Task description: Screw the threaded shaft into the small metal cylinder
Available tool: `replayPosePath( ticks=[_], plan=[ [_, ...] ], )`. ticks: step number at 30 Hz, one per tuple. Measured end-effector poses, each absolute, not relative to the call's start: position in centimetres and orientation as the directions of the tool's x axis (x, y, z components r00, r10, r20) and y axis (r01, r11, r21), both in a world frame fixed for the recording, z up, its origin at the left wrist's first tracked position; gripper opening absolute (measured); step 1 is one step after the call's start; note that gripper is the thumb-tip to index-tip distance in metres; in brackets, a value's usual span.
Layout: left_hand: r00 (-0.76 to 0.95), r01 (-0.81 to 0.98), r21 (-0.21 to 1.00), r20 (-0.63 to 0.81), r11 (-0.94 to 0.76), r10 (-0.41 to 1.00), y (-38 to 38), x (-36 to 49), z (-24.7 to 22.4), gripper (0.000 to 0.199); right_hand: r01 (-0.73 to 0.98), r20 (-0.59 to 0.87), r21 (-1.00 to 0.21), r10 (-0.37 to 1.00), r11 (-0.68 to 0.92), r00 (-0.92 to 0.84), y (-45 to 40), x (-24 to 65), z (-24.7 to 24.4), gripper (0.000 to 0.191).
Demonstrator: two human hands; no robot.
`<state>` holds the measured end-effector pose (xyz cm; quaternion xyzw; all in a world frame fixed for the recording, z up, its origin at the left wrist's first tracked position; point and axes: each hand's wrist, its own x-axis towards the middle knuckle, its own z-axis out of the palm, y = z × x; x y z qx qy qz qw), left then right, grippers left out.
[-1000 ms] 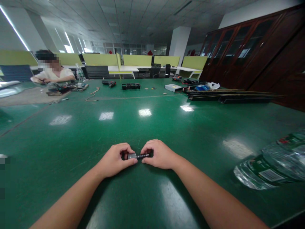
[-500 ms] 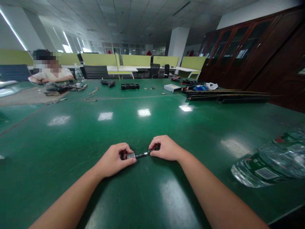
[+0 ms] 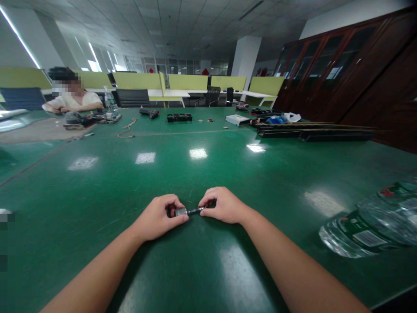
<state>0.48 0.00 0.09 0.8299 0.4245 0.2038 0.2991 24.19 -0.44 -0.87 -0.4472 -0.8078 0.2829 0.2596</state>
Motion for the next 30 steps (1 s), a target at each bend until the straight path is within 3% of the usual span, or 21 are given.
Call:
replayPosePath(
  ticks=[3,12,30],
  plan=[
    [0.559,0.565,0.668,0.122,-0.485,0.82,0.0,0.4,0.0,0.022,0.513,0.219,-0.739,0.876,0.437,-0.43,-0.7,22.9,-1.4,0.025],
    [0.555,0.556,0.694,0.099,-0.457,0.826,0.2,0.3,-0.1,0.026,0.512,0.248,-0.709,0.852,0.484,-0.462,-1.0,22.5,-1.4,0.012],
    [0.554,0.609,0.65,0.06,-0.454,0.83,-0.2,0.6,0.1,0.023,0.527,0.269,-0.65,0.815,0.547,-0.514,-1.1,22.4,-1.2,0.018]
  ],
)
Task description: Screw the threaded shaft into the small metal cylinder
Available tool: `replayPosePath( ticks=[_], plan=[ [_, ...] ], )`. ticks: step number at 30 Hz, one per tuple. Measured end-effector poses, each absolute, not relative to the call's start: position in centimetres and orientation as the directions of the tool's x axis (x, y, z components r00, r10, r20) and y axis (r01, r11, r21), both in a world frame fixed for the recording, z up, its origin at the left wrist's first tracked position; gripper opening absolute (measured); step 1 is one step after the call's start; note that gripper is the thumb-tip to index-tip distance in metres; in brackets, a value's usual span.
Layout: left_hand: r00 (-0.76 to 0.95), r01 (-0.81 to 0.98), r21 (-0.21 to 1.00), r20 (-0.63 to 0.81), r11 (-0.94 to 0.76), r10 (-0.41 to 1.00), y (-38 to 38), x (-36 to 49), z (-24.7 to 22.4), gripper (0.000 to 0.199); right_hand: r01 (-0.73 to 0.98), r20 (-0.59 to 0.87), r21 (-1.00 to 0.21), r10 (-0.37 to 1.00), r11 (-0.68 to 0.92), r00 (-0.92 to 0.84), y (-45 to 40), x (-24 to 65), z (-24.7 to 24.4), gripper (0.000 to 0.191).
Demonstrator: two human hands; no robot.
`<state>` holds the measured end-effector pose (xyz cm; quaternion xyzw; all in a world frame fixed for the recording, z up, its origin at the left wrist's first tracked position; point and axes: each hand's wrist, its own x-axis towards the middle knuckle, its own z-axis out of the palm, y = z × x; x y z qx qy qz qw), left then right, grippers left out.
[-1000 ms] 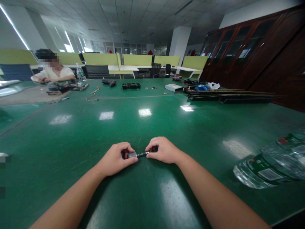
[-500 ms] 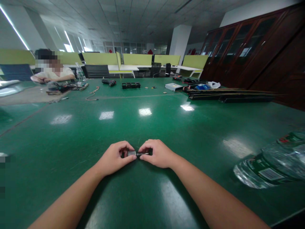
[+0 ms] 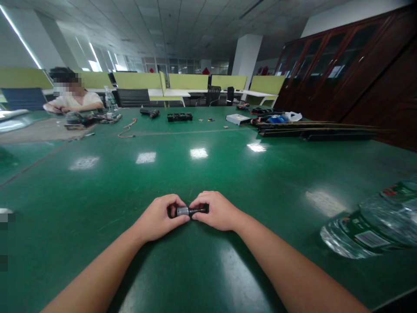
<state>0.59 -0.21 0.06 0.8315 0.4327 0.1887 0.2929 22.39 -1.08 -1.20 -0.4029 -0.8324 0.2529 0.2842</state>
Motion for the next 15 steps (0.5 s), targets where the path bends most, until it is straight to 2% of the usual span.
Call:
replayPosePath(
  ticks=[15],
  plan=[
    [0.567,0.594,0.656,0.069,-0.466,0.821,-0.09,0.6,0.18,0.021,0.539,0.25,-0.643,0.814,0.544,-0.524,-0.97,22.58,-1.17,0.013]
  ],
)
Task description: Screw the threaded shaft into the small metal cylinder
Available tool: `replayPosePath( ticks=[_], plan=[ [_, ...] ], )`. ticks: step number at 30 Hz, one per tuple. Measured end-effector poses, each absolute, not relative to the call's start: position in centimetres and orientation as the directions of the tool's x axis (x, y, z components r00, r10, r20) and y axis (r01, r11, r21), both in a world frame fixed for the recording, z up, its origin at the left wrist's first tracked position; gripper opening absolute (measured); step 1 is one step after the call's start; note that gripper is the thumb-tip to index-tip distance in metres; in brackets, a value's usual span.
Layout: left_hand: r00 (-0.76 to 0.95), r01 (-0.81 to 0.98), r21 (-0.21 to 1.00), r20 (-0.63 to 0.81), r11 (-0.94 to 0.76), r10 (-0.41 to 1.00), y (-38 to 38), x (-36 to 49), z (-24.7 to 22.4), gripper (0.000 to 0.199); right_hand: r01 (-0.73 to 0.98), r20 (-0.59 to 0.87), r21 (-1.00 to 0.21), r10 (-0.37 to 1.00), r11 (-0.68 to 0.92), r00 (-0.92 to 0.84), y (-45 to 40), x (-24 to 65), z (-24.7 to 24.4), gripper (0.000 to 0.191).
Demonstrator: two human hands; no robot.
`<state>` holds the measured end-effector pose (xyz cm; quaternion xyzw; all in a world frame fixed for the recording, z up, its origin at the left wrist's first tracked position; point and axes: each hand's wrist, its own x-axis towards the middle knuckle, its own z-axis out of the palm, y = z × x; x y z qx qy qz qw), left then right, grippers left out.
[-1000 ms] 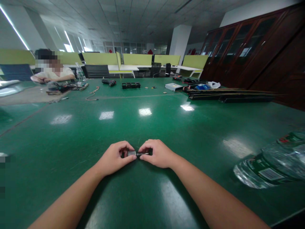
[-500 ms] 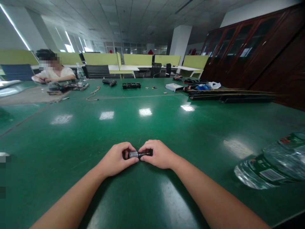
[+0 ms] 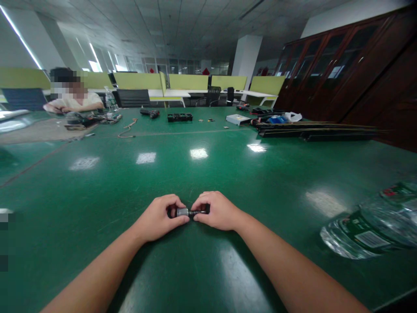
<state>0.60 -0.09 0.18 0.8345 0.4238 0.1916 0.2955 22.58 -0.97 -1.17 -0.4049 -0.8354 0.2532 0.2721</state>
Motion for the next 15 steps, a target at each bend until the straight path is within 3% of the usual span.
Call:
replayPosePath(
  ticks=[15],
  plan=[
    [0.569,0.593,0.655,0.073,-0.469,0.819,-0.06,0.64,0.17,0.02,0.538,0.246,-0.655,0.823,0.53,-0.512,-1.02,22.89,-1.22,0.015]
  ],
)
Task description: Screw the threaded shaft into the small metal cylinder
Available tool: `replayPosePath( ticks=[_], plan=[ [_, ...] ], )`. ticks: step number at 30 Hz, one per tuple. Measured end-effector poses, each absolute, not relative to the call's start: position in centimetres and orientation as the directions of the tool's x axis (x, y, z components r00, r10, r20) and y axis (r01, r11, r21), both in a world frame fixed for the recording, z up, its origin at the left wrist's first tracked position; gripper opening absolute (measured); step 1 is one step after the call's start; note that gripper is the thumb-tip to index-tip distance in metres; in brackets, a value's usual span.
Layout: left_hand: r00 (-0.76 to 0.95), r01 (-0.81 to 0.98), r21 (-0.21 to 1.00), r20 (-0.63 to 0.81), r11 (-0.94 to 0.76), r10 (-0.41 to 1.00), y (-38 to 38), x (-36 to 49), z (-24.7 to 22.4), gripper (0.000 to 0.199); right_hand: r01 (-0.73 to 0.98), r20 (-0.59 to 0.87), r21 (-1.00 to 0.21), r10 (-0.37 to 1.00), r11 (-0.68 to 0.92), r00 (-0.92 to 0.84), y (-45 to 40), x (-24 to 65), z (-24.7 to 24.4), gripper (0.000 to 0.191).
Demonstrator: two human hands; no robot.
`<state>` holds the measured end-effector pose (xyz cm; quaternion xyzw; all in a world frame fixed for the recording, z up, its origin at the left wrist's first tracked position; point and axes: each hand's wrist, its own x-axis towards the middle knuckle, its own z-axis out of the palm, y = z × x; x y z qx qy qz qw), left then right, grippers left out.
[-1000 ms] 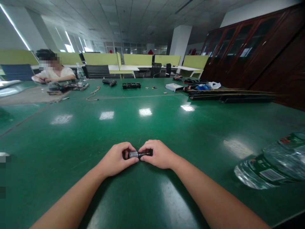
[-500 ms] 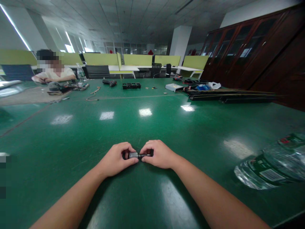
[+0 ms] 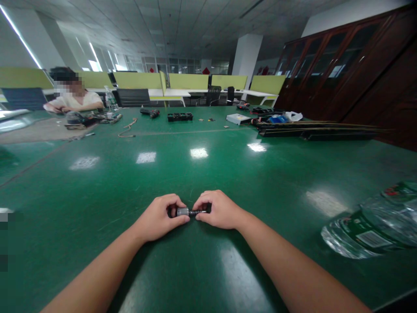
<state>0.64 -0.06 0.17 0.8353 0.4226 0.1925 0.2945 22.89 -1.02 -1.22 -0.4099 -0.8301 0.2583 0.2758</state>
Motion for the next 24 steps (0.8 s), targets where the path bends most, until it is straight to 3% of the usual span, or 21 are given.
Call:
replayPosePath(
  ticks=[24],
  plan=[
    [0.577,0.59,0.647,0.079,-0.482,0.813,0.02,0.47,0.02,0.022,0.586,0.218,-0.635,0.844,0.503,-0.489,-0.89,22.93,-1.04,0.012]
  ],
)
